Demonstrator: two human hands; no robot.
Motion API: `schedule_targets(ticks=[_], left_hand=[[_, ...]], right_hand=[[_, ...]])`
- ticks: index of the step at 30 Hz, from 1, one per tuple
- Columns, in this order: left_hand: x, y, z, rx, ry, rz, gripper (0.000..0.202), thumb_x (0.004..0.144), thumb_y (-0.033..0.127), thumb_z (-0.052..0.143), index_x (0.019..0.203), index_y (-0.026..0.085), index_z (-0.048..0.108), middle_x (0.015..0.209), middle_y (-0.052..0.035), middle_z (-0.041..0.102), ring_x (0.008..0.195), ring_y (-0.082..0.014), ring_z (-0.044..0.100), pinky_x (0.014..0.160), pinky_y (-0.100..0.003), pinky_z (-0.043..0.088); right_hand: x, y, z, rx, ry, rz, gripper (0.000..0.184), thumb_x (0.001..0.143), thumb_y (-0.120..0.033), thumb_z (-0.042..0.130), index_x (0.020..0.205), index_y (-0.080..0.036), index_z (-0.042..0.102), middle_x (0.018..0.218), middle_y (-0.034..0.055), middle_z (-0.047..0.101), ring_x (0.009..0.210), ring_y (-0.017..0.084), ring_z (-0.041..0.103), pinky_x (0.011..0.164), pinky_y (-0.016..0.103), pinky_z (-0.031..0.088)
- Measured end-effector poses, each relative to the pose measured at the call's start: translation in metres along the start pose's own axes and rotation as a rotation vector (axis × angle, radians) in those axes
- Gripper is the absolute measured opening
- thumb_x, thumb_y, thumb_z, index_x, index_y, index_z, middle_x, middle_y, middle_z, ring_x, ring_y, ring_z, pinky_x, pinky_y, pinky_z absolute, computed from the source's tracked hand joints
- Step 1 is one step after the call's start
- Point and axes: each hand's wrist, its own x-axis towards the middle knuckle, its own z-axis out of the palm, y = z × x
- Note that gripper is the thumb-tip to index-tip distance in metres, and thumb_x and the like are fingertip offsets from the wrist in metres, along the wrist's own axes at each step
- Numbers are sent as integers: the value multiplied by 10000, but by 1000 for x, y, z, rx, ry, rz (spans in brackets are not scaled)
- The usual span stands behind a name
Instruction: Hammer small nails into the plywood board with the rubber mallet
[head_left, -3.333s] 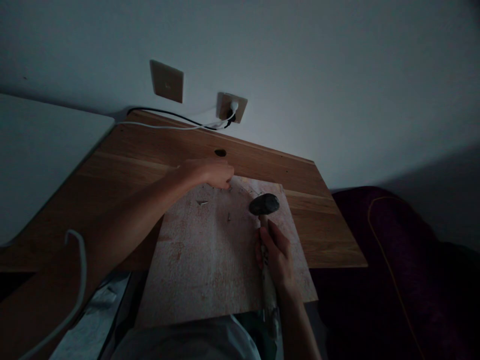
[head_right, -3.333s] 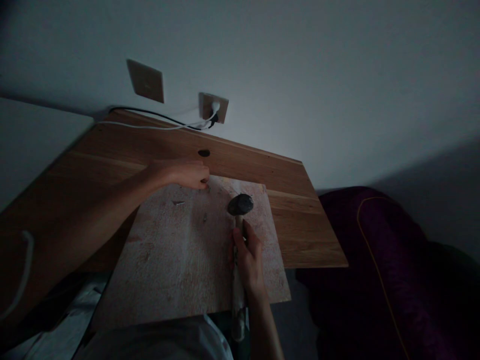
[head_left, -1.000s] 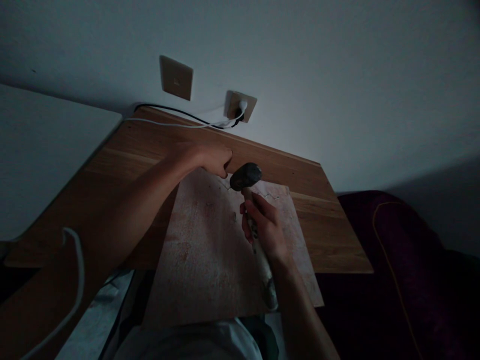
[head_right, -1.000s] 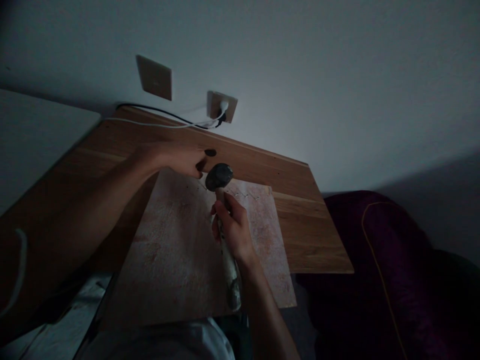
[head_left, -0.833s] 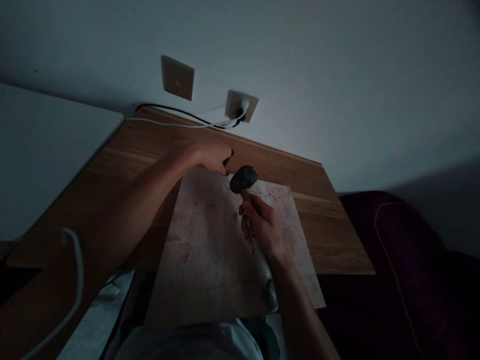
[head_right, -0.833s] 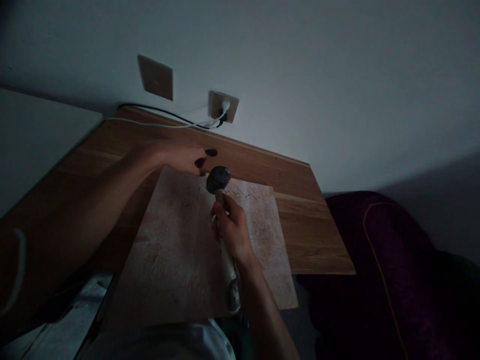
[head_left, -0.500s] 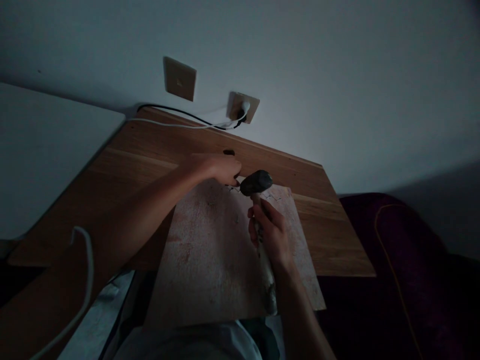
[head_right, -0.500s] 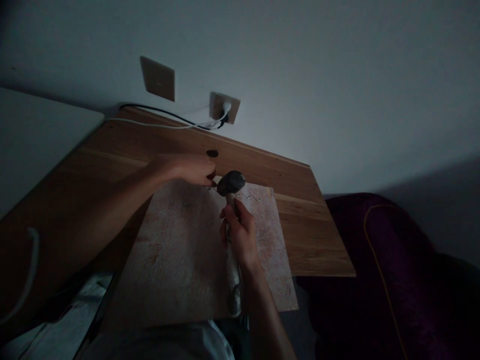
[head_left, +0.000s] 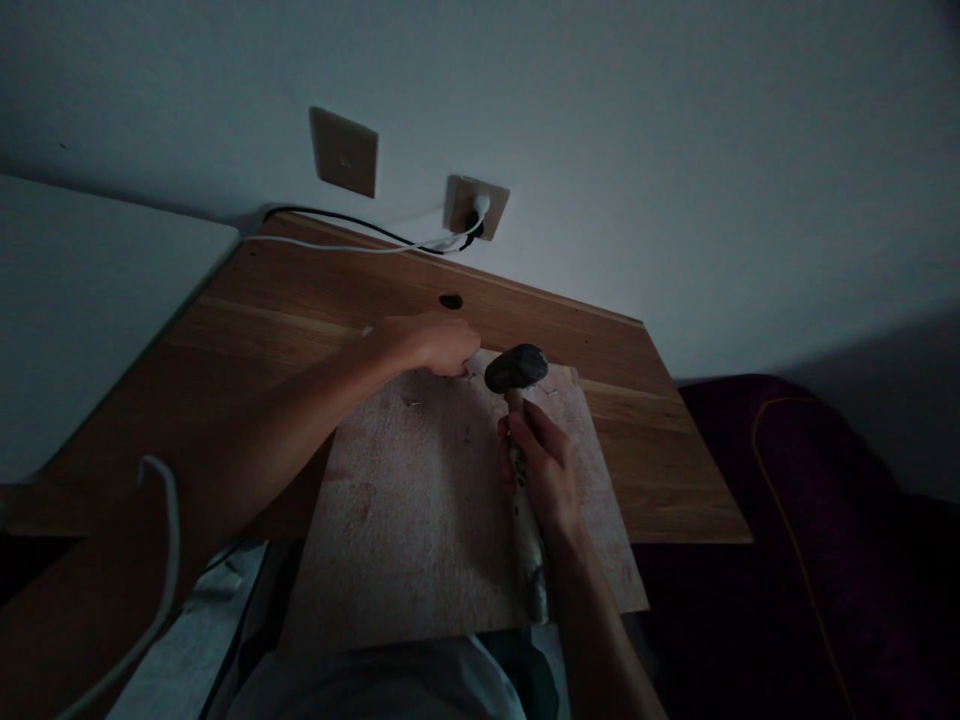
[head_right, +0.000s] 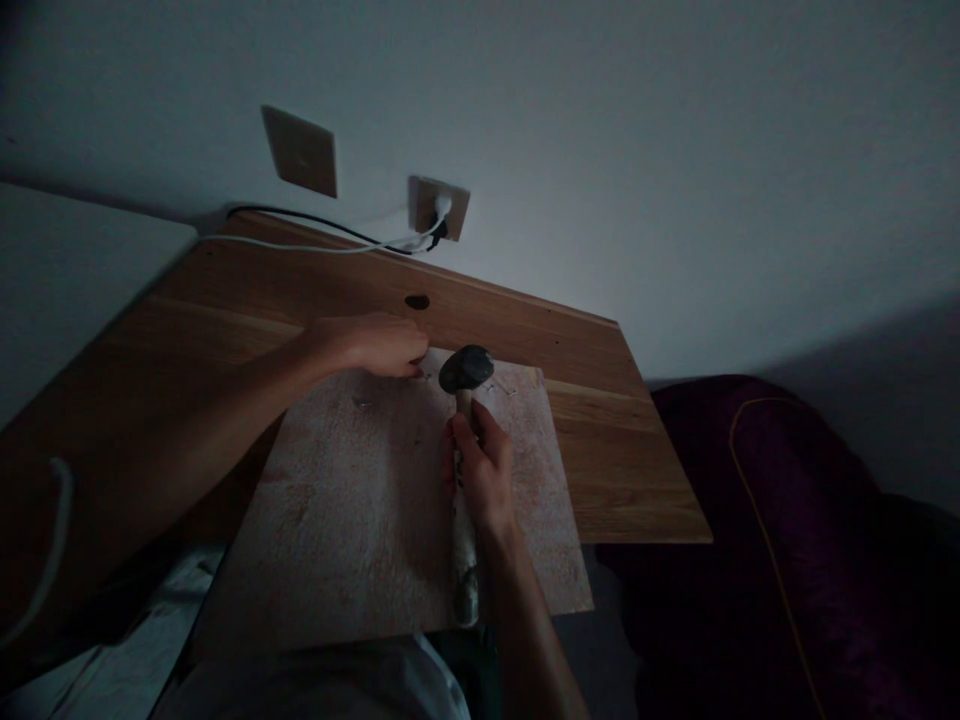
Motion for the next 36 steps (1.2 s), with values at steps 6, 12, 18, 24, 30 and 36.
schedule_targets(ticks=[6, 12, 18, 24, 30, 36], left_hand=[[-2, -1, -4, -18, -33, -12, 298, 885, 246, 700, 1117, 161, 866, 1024, -169, 829, 899, -295, 735, 747, -354, 468], [-11, -27, -19, -44, 14, -53, 251, 868, 259, 684, 1014, 136, 847, 879, -107, 801, 753, -212, 665, 671, -311, 424], [-16, -41, -21, -53, 72, -85, 280, 925, 266, 631, 1080, 131, 821, 877, -95, 774, 745, -199, 625, 702, -312, 424], [-8, -42, -11, -91, 125, 8, 253, 971, 289, 631, 969, 131, 829, 940, -108, 792, 699, -175, 576, 659, -326, 378], [2, -34, -8, -104, 93, 59, 229, 948, 345, 696, 896, 174, 839, 877, -77, 806, 692, -171, 622, 659, -312, 370], [-1, -1, -9, -138, 8, 202, 128, 876, 270, 744, 899, 193, 843, 859, -52, 815, 690, -163, 641, 656, -291, 388]], right_hand=[[-3, -13, 3, 17, -70, -47, 385, 877, -601, 705, 833, -231, 607, 488, -79, 522, 324, 90, 426, 296, 207, 319], [1, -22, 20, -2, -147, -130, 330, 923, -544, 677, 879, -227, 598, 592, -77, 564, 335, 70, 445, 299, 203, 333], [4, -12, 27, -59, -151, -80, 347, 905, -547, 692, 960, -209, 634, 679, -59, 594, 352, 65, 450, 303, 210, 335], [-30, 0, 2, -31, -56, 6, 396, 907, -615, 716, 903, -228, 631, 545, -78, 523, 344, 90, 432, 305, 205, 319], [-51, 23, -10, -42, -15, 39, 440, 919, -672, 704, 875, -248, 595, 528, -77, 502, 367, 108, 426, 331, 225, 352], [-48, 30, -9, -12, -31, 24, 407, 943, -634, 689, 906, -243, 582, 549, -87, 507, 375, 101, 433, 331, 213, 341]])
